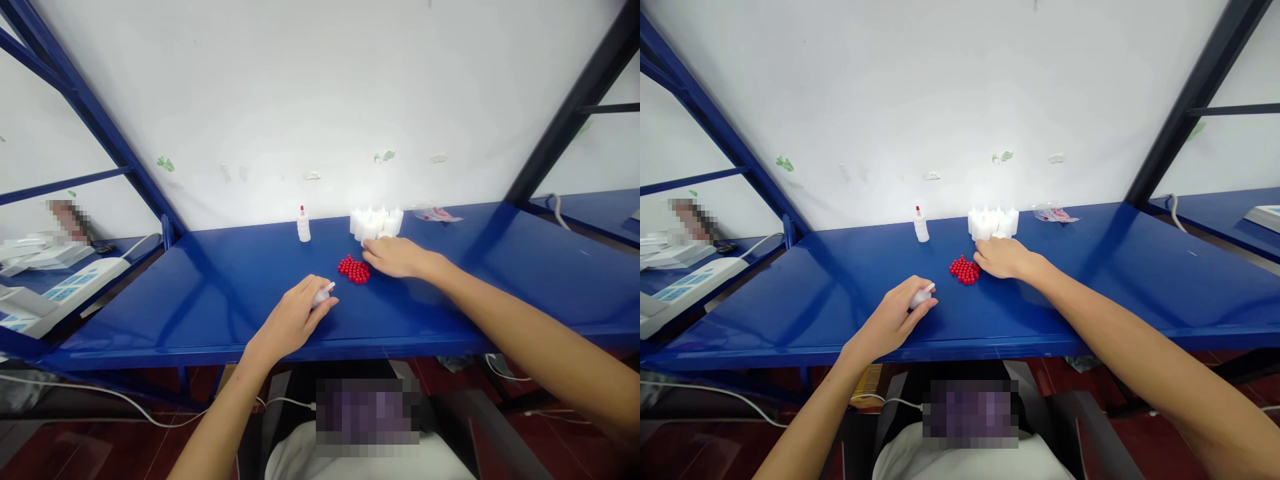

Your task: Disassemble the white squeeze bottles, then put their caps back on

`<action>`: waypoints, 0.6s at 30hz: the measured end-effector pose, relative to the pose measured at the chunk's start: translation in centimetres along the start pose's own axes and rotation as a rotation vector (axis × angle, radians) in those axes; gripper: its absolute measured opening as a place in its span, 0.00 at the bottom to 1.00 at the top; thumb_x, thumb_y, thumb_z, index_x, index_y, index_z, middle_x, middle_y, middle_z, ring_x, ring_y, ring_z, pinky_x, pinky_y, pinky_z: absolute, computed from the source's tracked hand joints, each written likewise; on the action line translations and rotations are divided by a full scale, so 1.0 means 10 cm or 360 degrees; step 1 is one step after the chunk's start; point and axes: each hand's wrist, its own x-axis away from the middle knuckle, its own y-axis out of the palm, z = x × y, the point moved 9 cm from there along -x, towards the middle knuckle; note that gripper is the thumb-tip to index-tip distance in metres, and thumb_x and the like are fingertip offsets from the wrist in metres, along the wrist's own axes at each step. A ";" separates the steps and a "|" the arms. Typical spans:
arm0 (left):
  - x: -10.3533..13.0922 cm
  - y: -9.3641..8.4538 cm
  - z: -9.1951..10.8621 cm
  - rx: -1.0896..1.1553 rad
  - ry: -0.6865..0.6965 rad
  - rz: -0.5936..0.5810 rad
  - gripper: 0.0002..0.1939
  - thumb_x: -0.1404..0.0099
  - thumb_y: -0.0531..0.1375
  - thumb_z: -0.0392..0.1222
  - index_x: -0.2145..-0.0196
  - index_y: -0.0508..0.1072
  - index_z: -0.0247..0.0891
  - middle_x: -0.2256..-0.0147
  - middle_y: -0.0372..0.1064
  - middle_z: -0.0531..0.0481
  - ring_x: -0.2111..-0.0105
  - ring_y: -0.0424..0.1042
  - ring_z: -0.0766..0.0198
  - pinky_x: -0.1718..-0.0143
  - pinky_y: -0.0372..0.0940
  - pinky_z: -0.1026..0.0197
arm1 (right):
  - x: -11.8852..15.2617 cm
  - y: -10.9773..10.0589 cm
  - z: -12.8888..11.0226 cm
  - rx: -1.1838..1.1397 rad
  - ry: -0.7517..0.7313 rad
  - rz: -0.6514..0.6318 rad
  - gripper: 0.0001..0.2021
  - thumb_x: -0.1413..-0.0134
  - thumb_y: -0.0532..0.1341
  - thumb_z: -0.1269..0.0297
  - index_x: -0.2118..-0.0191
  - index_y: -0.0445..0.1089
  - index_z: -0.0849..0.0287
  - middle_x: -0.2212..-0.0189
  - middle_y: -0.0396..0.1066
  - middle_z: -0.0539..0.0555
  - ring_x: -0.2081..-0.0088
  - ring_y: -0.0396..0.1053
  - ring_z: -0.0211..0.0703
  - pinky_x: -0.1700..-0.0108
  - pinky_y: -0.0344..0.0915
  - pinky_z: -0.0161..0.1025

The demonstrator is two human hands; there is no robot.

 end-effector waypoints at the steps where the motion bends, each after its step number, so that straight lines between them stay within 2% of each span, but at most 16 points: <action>1: 0.00 0.00 0.00 0.0005 -0.0004 -0.0007 0.10 0.25 0.51 0.46 0.52 0.65 0.40 0.57 0.68 0.48 0.59 0.68 0.62 0.55 0.61 0.62 | 0.00 0.02 0.01 0.0019 0.0023 -0.0043 0.16 0.34 0.46 0.59 0.61 0.67 0.61 0.67 0.73 0.64 0.71 0.69 0.49 0.70 0.55 0.42; 9: 0.00 0.03 -0.02 0.0026 -0.0064 -0.0036 0.11 0.25 0.50 0.47 0.53 0.66 0.40 0.56 0.70 0.49 0.59 0.69 0.62 0.55 0.61 0.62 | 0.02 0.08 0.00 0.0012 0.0082 -0.0254 0.19 0.35 0.46 0.57 0.57 0.70 0.63 0.59 0.74 0.66 0.62 0.73 0.56 0.65 0.61 0.44; 15: 0.00 0.03 -0.03 0.0025 -0.0081 -0.0041 0.12 0.25 0.50 0.49 0.53 0.66 0.40 0.57 0.70 0.49 0.59 0.70 0.62 0.55 0.61 0.62 | 0.00 0.07 -0.05 -0.0072 0.0022 -0.0198 0.23 0.33 0.41 0.57 0.61 0.71 0.61 0.57 0.75 0.64 0.59 0.72 0.54 0.61 0.62 0.44; 18: 0.00 0.04 -0.04 0.0024 -0.0069 -0.0041 0.12 0.25 0.51 0.49 0.53 0.67 0.40 0.57 0.70 0.50 0.60 0.69 0.63 0.56 0.61 0.62 | 0.00 0.07 -0.10 -0.0064 -0.0040 -0.0156 0.22 0.32 0.41 0.58 0.64 0.70 0.60 0.59 0.75 0.62 0.60 0.72 0.52 0.63 0.59 0.42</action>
